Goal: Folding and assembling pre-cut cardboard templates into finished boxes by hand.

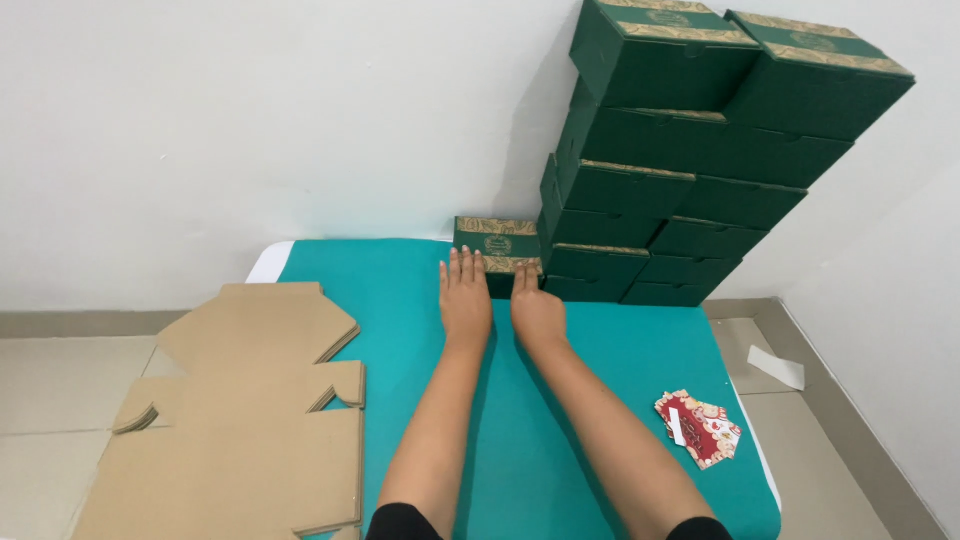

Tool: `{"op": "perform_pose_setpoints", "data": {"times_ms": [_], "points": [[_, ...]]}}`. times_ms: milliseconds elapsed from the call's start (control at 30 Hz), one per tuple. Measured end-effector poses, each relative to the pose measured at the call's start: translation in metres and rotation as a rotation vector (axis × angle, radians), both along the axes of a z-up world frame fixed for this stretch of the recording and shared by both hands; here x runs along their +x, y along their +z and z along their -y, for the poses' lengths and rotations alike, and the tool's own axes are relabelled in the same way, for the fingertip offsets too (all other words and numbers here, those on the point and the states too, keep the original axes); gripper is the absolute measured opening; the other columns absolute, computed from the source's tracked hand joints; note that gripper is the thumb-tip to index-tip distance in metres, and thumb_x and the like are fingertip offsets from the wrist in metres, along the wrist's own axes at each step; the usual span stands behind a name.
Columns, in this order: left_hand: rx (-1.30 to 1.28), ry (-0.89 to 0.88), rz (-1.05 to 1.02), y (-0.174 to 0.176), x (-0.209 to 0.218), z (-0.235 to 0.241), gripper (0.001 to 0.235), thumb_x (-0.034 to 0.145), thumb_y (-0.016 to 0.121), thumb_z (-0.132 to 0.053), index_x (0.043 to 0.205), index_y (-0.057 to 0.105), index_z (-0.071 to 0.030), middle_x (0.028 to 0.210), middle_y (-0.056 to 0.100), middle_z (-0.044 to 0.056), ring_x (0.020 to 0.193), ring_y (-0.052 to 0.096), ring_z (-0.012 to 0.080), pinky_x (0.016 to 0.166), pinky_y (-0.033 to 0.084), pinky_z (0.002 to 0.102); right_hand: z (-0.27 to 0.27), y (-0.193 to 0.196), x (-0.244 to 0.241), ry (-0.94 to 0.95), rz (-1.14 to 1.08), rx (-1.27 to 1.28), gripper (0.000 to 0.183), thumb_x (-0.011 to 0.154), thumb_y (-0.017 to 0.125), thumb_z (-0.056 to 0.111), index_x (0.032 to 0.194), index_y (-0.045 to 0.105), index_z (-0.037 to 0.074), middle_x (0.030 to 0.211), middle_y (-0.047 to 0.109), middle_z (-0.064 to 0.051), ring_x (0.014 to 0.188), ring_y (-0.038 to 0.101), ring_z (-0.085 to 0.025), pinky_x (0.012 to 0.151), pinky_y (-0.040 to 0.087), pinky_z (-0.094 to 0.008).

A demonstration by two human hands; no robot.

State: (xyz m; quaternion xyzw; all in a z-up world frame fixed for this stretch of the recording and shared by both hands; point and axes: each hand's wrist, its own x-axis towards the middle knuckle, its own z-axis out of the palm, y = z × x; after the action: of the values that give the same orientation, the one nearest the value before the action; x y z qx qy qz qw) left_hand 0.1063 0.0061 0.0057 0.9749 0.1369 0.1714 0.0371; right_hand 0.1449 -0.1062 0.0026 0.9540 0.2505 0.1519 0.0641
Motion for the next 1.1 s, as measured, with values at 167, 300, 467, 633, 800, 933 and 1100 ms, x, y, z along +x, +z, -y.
{"op": "perform_pose_setpoints", "data": {"times_ms": [167, 300, 467, 633, 800, 933, 1100], "points": [[-0.285, -0.098, 0.133, 0.038, -0.044, -0.033, 0.052, 0.100, 0.041, -0.018, 0.149, 0.025, -0.009, 0.155, 0.025, 0.011, 0.145, 0.019, 0.0273, 0.117, 0.000, 0.056, 0.001, 0.050, -0.065, 0.110, -0.110, 0.133, 0.057, 0.093, 0.040, 0.003, 0.147, 0.023, -0.002, 0.151, 0.025, -0.025, 0.060, 0.063, -0.019, 0.047, 0.049, -0.031], [-0.251, -0.238, 0.096, 0.058, -0.128, -0.085, 0.052, 0.098, 0.047, -0.026, 0.145, 0.035, -0.009, 0.150, 0.035, 0.014, 0.141, 0.024, 0.0334, 0.113, 0.002, 0.063, -0.004, 0.037, -0.116, 0.531, -0.008, 0.247, 0.055, 0.089, 0.054, 0.013, 0.141, 0.038, 0.003, 0.147, 0.035, -0.020, 0.100, 0.060, -0.035, 0.075, 0.056, -0.043], [-0.247, -0.077, -0.237, 0.060, -0.291, -0.145, 0.053, 0.092, 0.050, -0.039, 0.141, 0.043, -0.019, 0.146, 0.043, 0.005, 0.140, 0.031, 0.0269, 0.115, 0.008, 0.058, -0.026, 0.033, -0.225, 0.927, -0.383, 0.284, 0.054, 0.087, 0.060, 0.026, 0.135, 0.045, 0.007, 0.136, 0.048, -0.016, 0.123, 0.049, -0.033, 0.102, 0.041, -0.044], [-0.472, 0.253, -0.371, 0.045, -0.417, -0.190, 0.056, 0.092, 0.049, -0.048, 0.142, 0.044, -0.024, 0.145, 0.045, -0.002, 0.139, 0.034, 0.0218, 0.116, 0.017, 0.051, -0.044, 0.012, -0.300, 1.216, -0.475, 0.244, 0.056, 0.082, 0.067, 0.035, 0.123, 0.051, 0.000, 0.127, 0.053, -0.020, 0.122, 0.049, -0.036, 0.105, 0.039, -0.046], [-0.413, 0.319, -0.455, 0.073, -0.469, -0.173, 0.057, 0.087, 0.058, -0.037, 0.139, 0.048, -0.017, 0.146, 0.046, 0.005, 0.141, 0.033, 0.0236, 0.118, 0.015, 0.050, -0.057, -0.032, -0.315, 1.117, -0.110, 0.099, 0.047, 0.084, 0.062, 0.034, 0.119, 0.056, 0.004, 0.114, 0.059, -0.015, 0.118, 0.052, -0.031, 0.097, 0.043, -0.043], [-0.361, 0.296, -0.466, 0.056, -0.480, -0.176, 0.062, 0.085, 0.061, -0.042, 0.140, 0.046, -0.018, 0.147, 0.043, 0.004, 0.141, 0.034, 0.0226, 0.117, 0.018, 0.050, -0.055, -0.039, -0.333, 1.120, -0.022, 0.080, 0.034, 0.089, 0.053, 0.020, 0.115, 0.057, -0.003, 0.111, 0.061, -0.024, 0.110, 0.058, -0.039, 0.087, 0.050, -0.045], [-0.495, 0.317, -0.405, 0.025, -0.486, -0.191, 0.067, 0.081, 0.060, -0.041, 0.142, 0.037, -0.022, 0.153, 0.028, -0.005, 0.144, 0.020, 0.0085, 0.117, 0.014, 0.038, -0.047, -0.037, -0.332, 1.173, 0.073, 0.134, 0.040, 0.082, 0.050, 0.002, 0.121, 0.056, -0.009, 0.117, 0.061, -0.026, 0.110, 0.061, -0.036, 0.096, 0.049, -0.042]]}}
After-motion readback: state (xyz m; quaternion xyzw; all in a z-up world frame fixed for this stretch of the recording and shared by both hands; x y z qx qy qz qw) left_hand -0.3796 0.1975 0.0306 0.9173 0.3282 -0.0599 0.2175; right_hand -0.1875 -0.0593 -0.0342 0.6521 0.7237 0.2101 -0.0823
